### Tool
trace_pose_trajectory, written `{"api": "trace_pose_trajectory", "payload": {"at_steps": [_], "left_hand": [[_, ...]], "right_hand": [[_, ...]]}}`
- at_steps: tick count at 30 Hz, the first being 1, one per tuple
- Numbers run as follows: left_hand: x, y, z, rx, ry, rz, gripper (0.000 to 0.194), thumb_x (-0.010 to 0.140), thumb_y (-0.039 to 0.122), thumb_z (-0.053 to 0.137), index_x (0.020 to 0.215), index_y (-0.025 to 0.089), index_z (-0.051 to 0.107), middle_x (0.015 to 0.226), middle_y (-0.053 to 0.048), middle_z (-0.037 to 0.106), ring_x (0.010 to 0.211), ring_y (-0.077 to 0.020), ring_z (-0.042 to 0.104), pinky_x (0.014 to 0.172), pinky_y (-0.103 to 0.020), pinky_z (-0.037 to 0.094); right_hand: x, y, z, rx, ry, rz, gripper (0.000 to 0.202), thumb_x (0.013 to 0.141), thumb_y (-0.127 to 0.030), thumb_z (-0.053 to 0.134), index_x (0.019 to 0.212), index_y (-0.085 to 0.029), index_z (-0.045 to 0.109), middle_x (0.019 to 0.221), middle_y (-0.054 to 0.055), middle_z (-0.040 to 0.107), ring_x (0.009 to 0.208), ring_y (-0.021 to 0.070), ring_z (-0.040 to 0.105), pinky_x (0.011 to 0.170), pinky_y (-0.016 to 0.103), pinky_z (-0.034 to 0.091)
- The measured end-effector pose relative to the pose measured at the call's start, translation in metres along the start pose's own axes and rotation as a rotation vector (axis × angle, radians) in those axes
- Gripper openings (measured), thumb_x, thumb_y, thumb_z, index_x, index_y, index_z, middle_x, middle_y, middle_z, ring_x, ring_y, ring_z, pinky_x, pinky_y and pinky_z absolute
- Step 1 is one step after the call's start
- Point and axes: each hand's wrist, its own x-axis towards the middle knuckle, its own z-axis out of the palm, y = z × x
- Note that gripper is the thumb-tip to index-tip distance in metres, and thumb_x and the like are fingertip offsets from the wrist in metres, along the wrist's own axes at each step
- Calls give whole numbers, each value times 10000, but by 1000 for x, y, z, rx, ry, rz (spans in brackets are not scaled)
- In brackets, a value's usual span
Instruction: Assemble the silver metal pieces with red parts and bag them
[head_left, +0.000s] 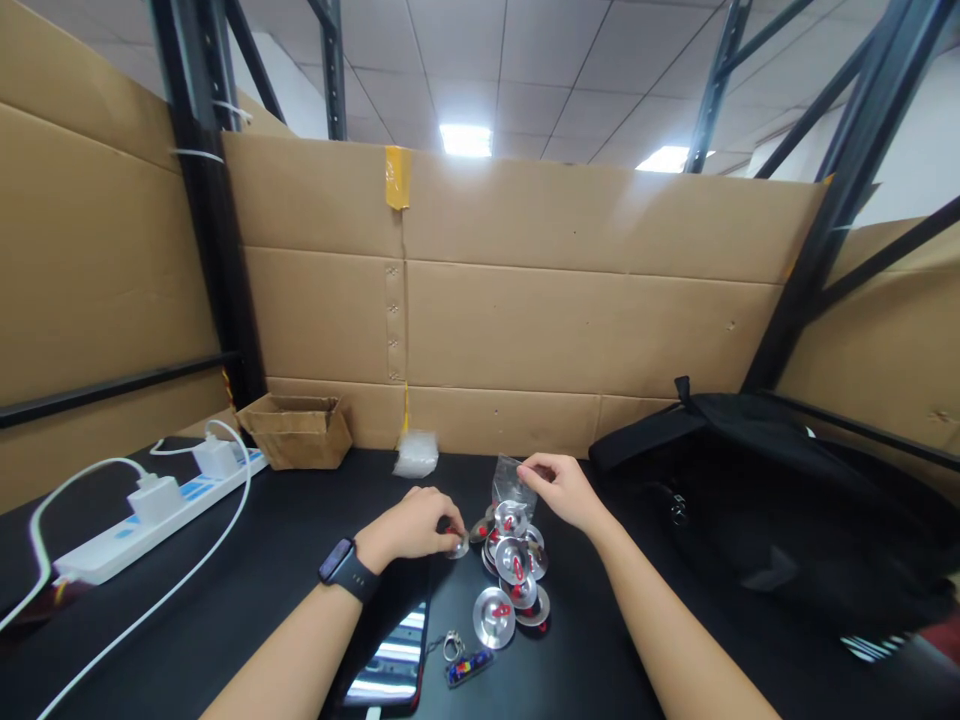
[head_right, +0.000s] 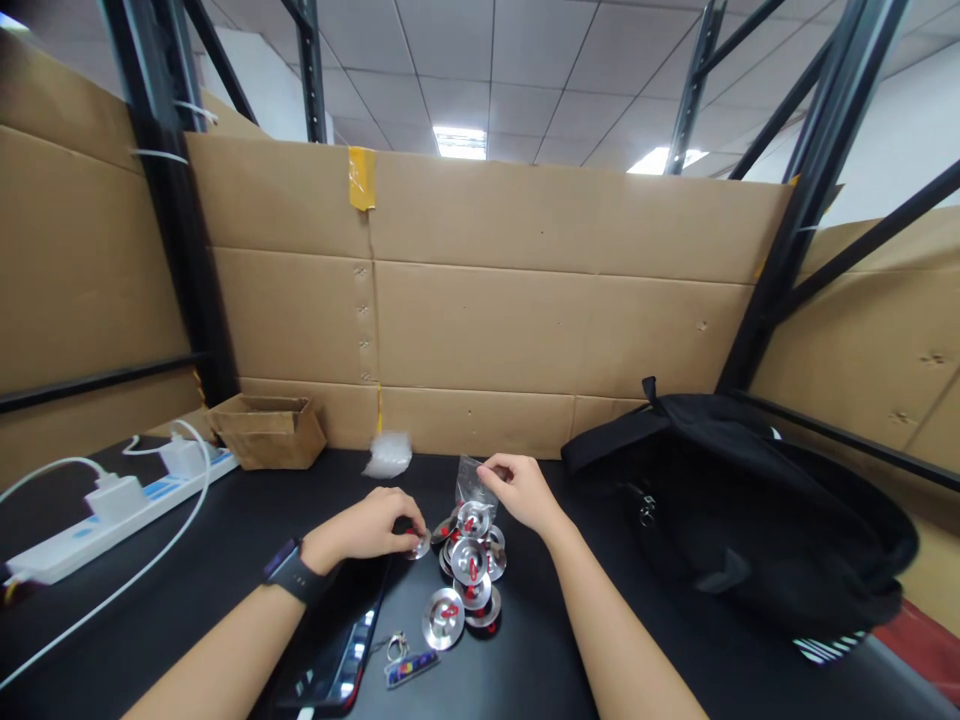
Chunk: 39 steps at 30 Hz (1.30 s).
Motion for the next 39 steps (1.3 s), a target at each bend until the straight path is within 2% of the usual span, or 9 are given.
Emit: {"api": "trace_pose_trajectory", "payload": {"at_steps": [8, 14, 20, 24, 27, 30, 34, 36, 39], "left_hand": [[0, 3, 0, -128, 18, 42, 284, 780, 310, 756, 1062, 295, 775, 1015, -12, 793, 990, -243, 722, 919, -311, 472], [-1, 7, 2, -372, -77, 135, 461, 815, 235, 700, 1273, 275, 672, 1133, -18, 768, 1018, -205, 721, 901, -273, 507], [4, 13, 4, -554, 256, 80, 437, 893, 402, 681, 1271, 211, 575, 1320, -119, 630, 1178, -247, 612, 1010, -380, 478], [9, 22, 6, -932, 303, 129, 337, 943, 457, 629, 1129, 207, 499, 1372, -127, 578, 1099, -209, 638, 920, -348, 522], [11, 29, 9, -934, 279, 83, 319, 931, 475, 638, 981, 171, 558, 1287, -118, 630, 933, -169, 656, 800, -283, 525], [13, 29, 11, -828, 250, 47, 317, 883, 445, 692, 936, 134, 671, 1071, -108, 696, 785, -151, 636, 688, -253, 496], [16, 19, 13, -809, 330, -33, 386, 855, 419, 710, 1104, 123, 709, 727, -23, 635, 576, -112, 547, 561, -235, 426], [17, 14, 13, -814, 377, -53, 502, 845, 405, 723, 1257, 125, 657, 641, 24, 562, 536, -98, 502, 540, -222, 397], [18, 10, 10, -819, 406, -13, 647, 847, 380, 727, 1414, 125, 548, 639, 43, 534, 530, -79, 451, 540, -209, 374]], "right_hand": [[0, -3, 0, -10, 135, -24, 397, 916, -517, 589, 815, -164, 741, 676, 41, 668, 605, 157, 533, 574, 274, 395], [2, -1, -1, 159, 265, -14, 414, 912, -558, 599, 845, -164, 705, 742, 61, 686, 649, 175, 583, 608, 282, 456], [4, -5, 10, 424, 180, 26, 420, 872, -581, 664, 857, -162, 681, 682, 46, 682, 579, 154, 584, 571, 280, 484], [-1, -8, 28, 490, 41, 49, 400, 869, -565, 677, 918, -168, 676, 658, 21, 663, 568, 144, 587, 540, 261, 473], [-4, -11, 38, 482, -12, 44, 362, 890, -534, 663, 951, -177, 666, 630, -2, 631, 527, 123, 552, 507, 242, 439], [-6, -15, 41, 489, 50, 20, 356, 910, -487, 653, 1110, -193, 622, 646, -31, 591, 517, 108, 543, 507, 227, 434], [-8, -17, 40, 587, 57, -9, 587, 873, -413, 713, 1359, -287, 411, 1014, 7, 633, 627, 104, 642, 622, 254, 536], [-8, -17, 40, 584, -6, -30, 509, 831, -376, 756, 1260, -279, 501, 1185, 44, 600, 670, 95, 659, 654, 256, 553], [-8, -15, 39, 555, -125, -38, 242, 828, -363, 748, 974, -185, 675, 1237, 89, 603, 732, 121, 696, 709, 273, 565]]}}
